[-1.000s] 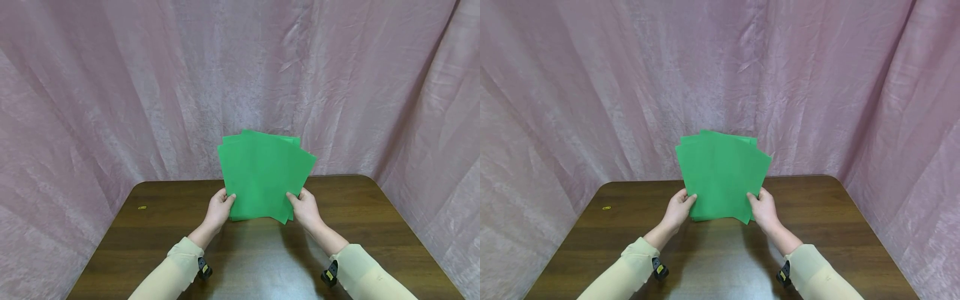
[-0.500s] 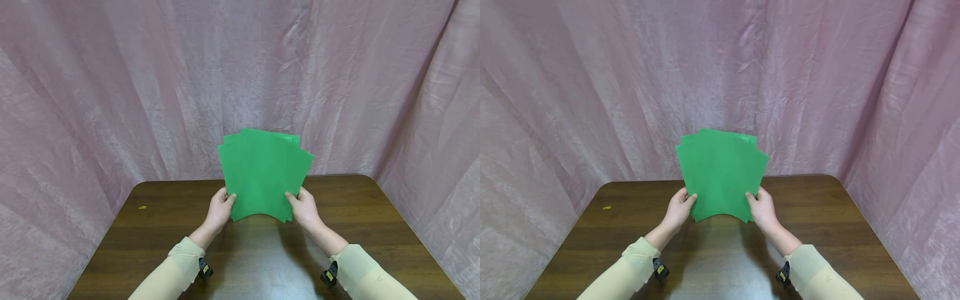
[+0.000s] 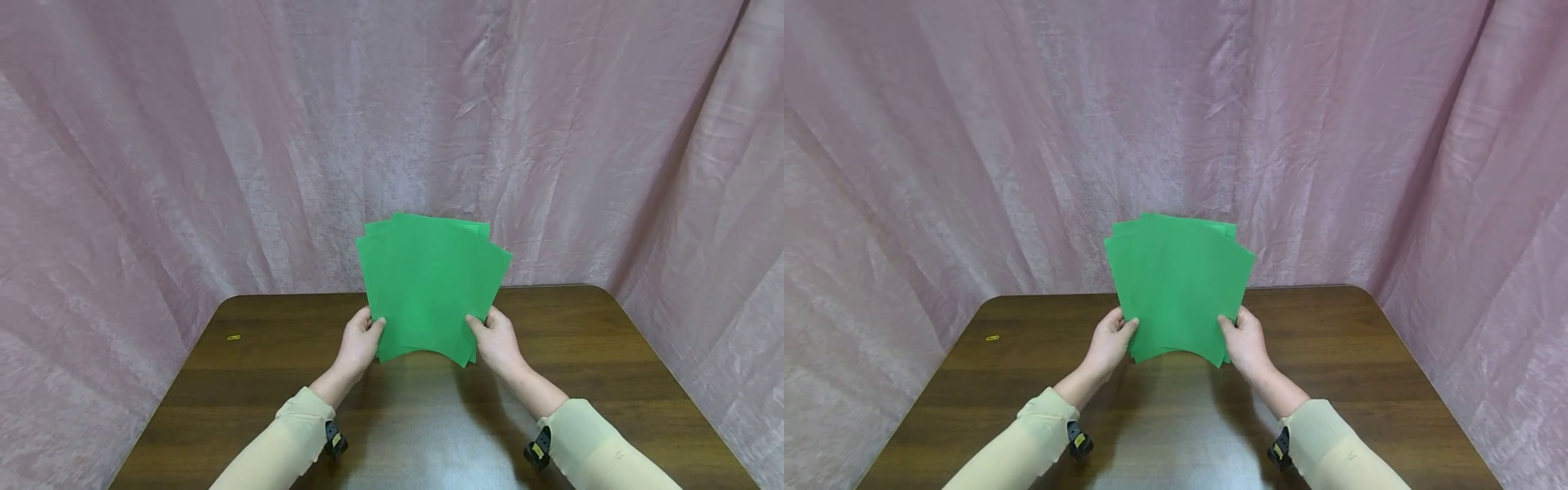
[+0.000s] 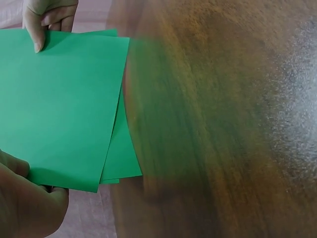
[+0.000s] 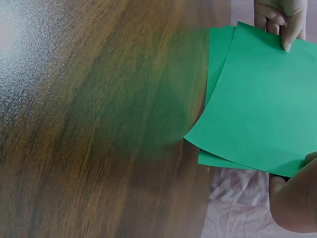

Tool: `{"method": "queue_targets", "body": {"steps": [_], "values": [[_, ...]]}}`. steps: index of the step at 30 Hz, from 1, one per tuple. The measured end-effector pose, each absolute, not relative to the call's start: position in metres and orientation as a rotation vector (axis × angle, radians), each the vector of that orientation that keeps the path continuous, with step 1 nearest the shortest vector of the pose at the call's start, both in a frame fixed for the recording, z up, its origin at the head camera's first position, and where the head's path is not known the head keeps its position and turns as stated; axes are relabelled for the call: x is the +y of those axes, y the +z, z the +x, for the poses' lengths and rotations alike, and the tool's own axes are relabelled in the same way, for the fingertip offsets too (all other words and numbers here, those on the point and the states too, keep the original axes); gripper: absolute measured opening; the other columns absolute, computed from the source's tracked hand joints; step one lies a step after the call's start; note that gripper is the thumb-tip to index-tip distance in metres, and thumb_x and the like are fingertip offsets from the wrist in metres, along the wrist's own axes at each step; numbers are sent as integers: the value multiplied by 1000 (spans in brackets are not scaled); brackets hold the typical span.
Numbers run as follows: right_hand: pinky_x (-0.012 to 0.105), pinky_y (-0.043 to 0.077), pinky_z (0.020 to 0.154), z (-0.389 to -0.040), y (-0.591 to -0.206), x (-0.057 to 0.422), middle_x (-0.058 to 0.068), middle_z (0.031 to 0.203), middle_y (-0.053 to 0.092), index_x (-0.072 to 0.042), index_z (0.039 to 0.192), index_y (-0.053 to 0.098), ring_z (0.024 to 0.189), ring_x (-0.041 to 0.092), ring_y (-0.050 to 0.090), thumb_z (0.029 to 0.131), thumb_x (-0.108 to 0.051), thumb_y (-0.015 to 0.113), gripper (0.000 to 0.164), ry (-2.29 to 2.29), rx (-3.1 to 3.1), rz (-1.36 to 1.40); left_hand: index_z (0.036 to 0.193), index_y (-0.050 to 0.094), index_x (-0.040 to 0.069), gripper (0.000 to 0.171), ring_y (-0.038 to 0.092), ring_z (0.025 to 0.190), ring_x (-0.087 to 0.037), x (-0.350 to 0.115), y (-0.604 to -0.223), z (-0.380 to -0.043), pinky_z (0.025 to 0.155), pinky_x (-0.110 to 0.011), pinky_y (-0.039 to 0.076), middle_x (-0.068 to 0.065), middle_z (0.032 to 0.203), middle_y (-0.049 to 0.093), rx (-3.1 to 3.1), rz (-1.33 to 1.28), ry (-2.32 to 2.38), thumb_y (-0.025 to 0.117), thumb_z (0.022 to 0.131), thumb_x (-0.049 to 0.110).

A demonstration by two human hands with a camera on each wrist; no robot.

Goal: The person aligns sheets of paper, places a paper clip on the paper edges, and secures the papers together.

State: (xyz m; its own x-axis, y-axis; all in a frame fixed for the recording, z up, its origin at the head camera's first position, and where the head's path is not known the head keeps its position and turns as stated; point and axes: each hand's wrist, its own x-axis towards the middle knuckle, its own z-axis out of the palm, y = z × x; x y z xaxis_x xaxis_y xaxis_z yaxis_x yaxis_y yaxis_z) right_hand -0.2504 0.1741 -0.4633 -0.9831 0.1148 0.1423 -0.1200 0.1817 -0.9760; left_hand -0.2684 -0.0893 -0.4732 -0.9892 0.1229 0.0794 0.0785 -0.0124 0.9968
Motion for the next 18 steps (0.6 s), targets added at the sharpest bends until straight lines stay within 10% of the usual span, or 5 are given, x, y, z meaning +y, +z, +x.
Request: {"method": "queue_targets", "body": {"steps": [18], "values": [[39,56,91,-249,-469,176,20,112,71,6,114,65,105,26,67,105,-9,56,19,1863,-2346,-46,132,55,-9,29,66,110,-41,-91,-494,-267,94,-54,55,-26,121,68,2286,175,2106,49,107,4]]}}
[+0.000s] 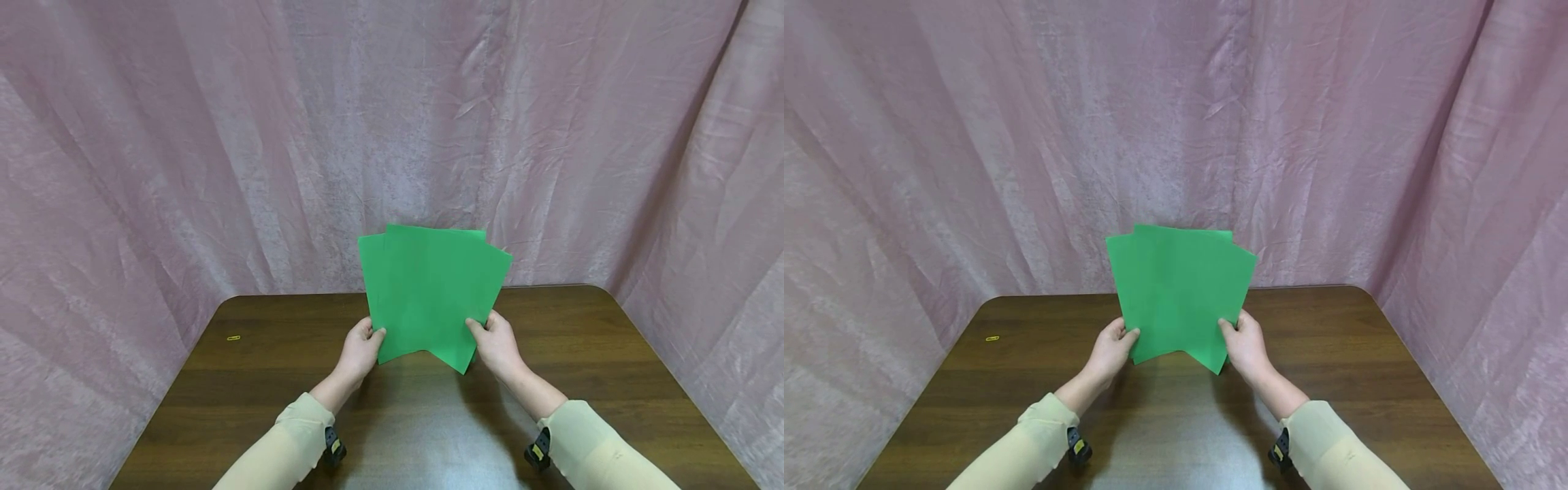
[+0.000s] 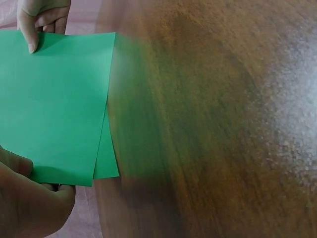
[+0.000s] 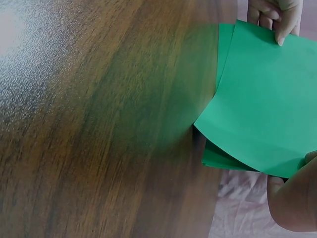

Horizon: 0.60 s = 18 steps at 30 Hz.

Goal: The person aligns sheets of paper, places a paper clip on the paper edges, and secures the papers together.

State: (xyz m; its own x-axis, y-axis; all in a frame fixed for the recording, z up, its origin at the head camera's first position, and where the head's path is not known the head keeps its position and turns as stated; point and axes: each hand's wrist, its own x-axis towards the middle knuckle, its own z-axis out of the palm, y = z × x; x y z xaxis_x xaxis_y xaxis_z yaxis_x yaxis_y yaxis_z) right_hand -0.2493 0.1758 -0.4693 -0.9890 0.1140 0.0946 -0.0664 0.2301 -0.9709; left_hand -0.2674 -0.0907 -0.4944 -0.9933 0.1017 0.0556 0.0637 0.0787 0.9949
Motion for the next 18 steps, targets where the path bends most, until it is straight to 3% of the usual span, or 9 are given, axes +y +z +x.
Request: {"method": "queue_targets", "body": {"steps": [5,12,18], "values": [[43,54,95,-249,-469,177,21,120,69,5,119,63,112,30,66,106,-9,55,21,1886,-2350,-18,138,50,-5,35,65,113,-39,-92,-491,-266,95,-55,54,-24,127,65,2274,152,2088,51,108,12],[45,56,93,-248,-471,180,21,125,66,3,126,61,112,32,66,106,-9,53,25,1924,-2360,6,144,47,4,40,65,111,-35,-89,-457,-266,92,-55,54,-19,129,64,2284,182,2151,51,110,24],[45,56,94,-246,-472,179,22,128,63,3,132,58,113,32,65,107,-9,50,29,1941,-2367,5,142,50,7,38,48,135,-25,-84,-443,-275,110,-50,41,-12,145,54,2319,292,2274,46,111,30]]}}
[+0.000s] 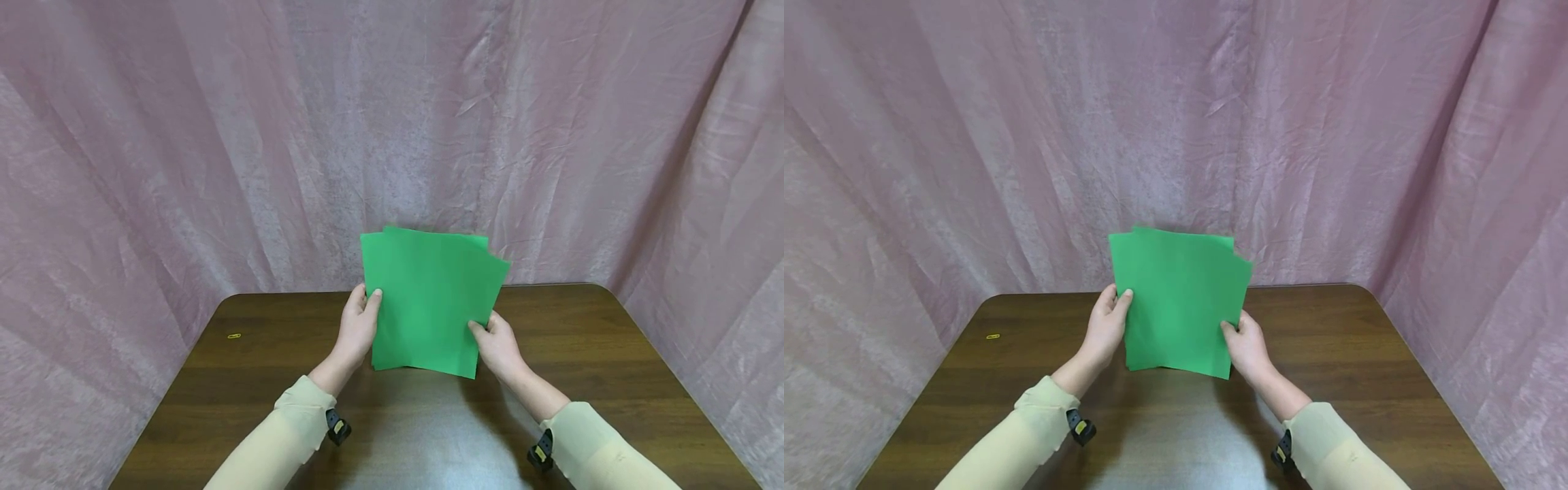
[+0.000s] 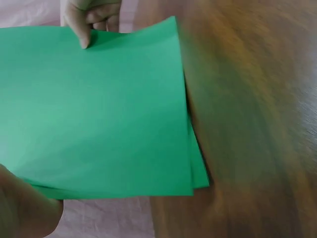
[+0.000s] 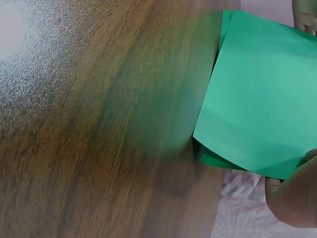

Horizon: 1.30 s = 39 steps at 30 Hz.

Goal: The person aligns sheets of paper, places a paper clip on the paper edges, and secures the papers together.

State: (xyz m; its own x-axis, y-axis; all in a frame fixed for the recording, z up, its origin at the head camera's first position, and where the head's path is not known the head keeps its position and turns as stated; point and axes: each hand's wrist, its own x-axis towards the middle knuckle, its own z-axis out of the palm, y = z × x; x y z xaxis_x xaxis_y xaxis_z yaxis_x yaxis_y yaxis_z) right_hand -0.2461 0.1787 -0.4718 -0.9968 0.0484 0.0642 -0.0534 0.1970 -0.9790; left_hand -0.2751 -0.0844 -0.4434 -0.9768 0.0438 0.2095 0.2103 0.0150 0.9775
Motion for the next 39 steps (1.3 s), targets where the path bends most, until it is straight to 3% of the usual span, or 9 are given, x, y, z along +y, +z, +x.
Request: {"method": "queue_targets", "body": {"steps": [3,11,22,31,39], "values": [[45,54,96,-245,-471,178,22,132,61,3,136,55,117,33,63,108,-9,48,32,1951,-2362,8,142,50,8,37,46,136,-22,-81,-440,-275,111,-47,39,-9,145,53,-2108,-294,-2104,46,111,29],[49,51,99,-246,-469,176,21,139,54,-1,146,44,122,36,58,109,-9,44,38,1981,-2339,19,137,51,5,34,62,107,-33,-79,-445,-273,87,-54,53,-19,120,63,-2091,-297,-2126,46,112,27],[51,50,98,-246,-468,172,21,141,47,0,150,32,124,38,53,108,-8,43,44,2077,-2260,-14,136,51,6,33,61,108,-27,-76,-450,-271,86,-46,55,-14,123,60,-2119,-299,-2101,42,112,26],[49,57,89,-245,-464,168,20,127,62,-1,137,50,109,32,65,109,-14,49,31,2062,-2199,-35,136,51,6,33,60,108,-31,-77,-450,-271,88,-51,54,-16,123,58,-2097,-336,-2104,40,113,28],[55,57,89,-246,-463,164,22,117,68,3,127,58,104,34,68,108,-10,51,24,2141,-2078,-37,140,48,1,33,55,120,-32,-74,-450,-272,103,-53,46,-17,131,57,-2014,-380,-2107,40,113,19]]}}
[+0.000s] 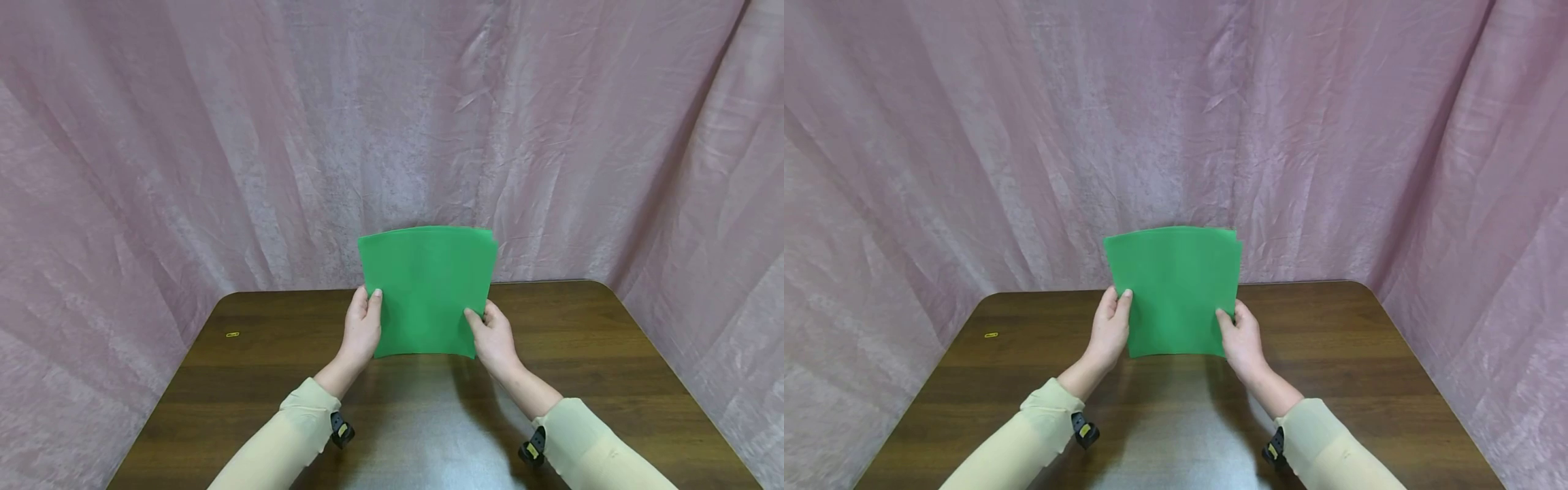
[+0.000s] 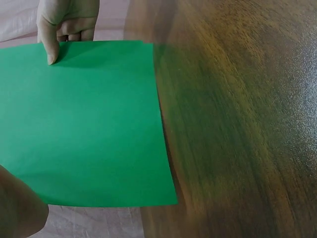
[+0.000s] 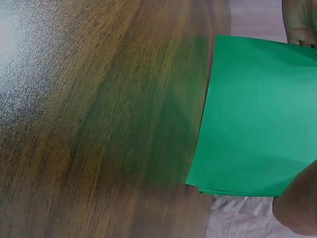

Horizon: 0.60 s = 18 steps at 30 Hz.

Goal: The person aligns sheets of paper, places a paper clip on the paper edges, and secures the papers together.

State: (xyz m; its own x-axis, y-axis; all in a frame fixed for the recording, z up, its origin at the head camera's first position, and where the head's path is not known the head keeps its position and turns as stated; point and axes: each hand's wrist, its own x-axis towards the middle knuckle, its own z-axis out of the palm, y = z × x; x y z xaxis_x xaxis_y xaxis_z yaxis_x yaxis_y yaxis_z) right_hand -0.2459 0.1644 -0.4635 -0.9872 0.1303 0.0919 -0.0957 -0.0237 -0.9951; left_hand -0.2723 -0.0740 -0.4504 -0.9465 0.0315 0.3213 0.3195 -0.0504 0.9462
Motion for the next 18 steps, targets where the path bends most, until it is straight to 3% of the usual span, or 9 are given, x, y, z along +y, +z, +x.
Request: {"method": "queue_targets", "body": {"steps": [5,11,18], "values": [[53,57,90,-245,-464,165,22,117,68,2,124,61,105,35,68,108,-11,52,23,2119,-2098,-39,138,50,3,33,58,116,-29,-74,-452,-272,100,-50,49,-16,128,60,-2008,-372,-2096,41,113,20],[52,56,93,-245,-469,166,23,121,67,1,127,61,110,35,67,109,-15,52,26,2098,-2158,-30,137,49,5,32,63,111,-32,-75,-456,-272,93,-56,54,-15,126,60,-2018,-379,-2139,41,113,25],[51,55,95,-245,-472,165,21,124,67,0,128,60,112,34,67,108,-15,52,26,2102,-2164,-49,136,49,4,31,62,113,-33,-73,-457,-272,94,-56,53,-17,127,60,-2012,-388,-2151,41,113,23]]}}
